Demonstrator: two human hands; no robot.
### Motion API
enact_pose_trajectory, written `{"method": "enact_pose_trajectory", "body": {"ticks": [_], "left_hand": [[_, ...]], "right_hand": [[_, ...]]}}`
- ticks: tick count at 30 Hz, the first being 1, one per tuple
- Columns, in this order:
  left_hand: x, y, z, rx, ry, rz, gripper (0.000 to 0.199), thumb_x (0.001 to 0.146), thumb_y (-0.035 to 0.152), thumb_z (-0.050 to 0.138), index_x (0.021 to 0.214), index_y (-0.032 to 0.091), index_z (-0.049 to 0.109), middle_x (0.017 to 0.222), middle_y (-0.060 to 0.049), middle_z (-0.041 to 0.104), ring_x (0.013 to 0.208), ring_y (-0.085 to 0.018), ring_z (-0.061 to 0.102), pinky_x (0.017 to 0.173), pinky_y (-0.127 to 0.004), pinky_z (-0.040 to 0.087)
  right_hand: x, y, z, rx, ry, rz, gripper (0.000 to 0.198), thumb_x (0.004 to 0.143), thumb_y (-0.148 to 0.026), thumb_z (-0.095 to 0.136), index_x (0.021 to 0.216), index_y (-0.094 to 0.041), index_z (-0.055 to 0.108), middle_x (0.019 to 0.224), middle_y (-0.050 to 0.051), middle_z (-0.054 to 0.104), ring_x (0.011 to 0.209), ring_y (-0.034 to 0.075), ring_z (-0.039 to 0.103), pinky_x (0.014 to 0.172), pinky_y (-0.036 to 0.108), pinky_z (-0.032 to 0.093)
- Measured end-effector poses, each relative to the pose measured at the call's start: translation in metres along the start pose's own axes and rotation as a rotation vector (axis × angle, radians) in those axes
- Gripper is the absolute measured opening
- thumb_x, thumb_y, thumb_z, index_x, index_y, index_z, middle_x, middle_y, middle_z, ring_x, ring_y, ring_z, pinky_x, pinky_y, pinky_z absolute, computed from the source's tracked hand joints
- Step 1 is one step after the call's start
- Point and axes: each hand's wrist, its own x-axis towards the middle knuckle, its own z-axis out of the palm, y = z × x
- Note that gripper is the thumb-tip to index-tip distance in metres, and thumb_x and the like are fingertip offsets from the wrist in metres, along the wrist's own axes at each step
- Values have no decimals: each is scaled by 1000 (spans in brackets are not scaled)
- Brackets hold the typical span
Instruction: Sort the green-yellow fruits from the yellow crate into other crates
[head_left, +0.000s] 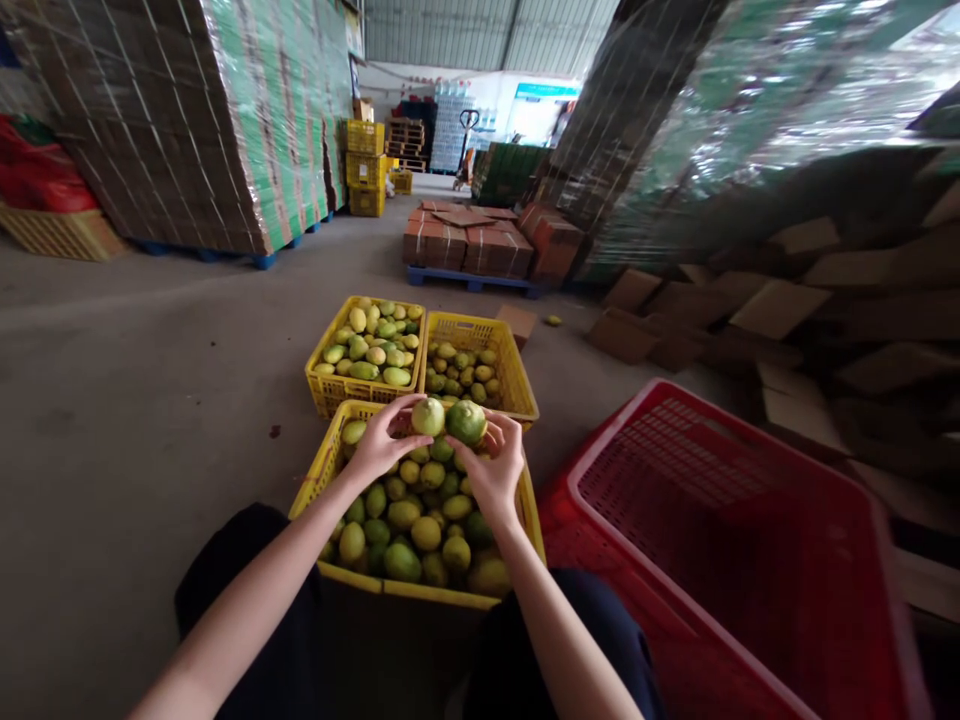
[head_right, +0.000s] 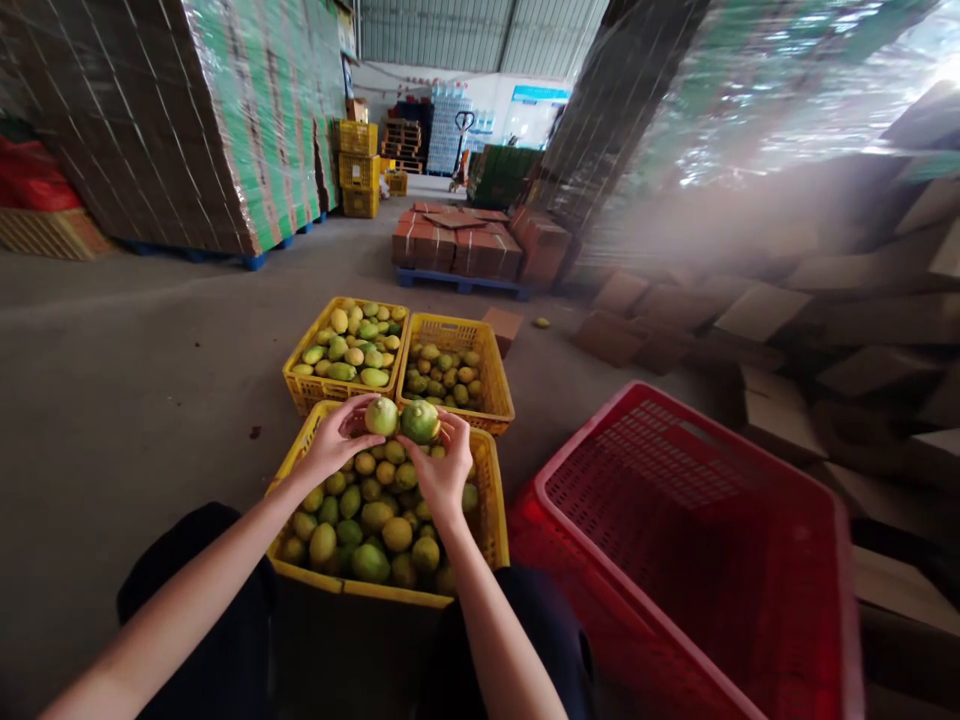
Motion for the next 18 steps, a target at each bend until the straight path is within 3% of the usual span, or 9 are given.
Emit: {"method": "enact_pose_trajectory", "body": {"ticks": [7, 13, 18], "left_hand": [[0, -2, -5, -75, -18, -43, 66, 63, 40, 90, 123, 22, 70, 132, -10, 61, 100, -21, 67, 96, -38, 55], [0, 1, -9, -341, 9, -270, 51, 70, 34, 87, 117, 22, 70, 122, -8, 71, 118, -26, 65, 105, -43, 51], [2, -3, -8, -484, 57, -363, 40, 71, 26, 84, 109, 20, 75, 128, -7, 70, 123, -27, 63, 108, -42, 50]], "right_hand": [[2, -6, 2, 167, -38, 103, 58, 56, -36, 91, 99, -25, 55, 104, 2, 71, 97, 22, 70, 91, 41, 57], [12, -8, -3, 410, -194, 503, 42, 62, -47, 84, 93, -24, 67, 97, 3, 76, 86, 23, 72, 70, 33, 57], [16, 0, 0, 514, -243, 629, 39, 61, -48, 81, 90, -25, 71, 95, 2, 79, 90, 25, 73, 73, 36, 58]]}}
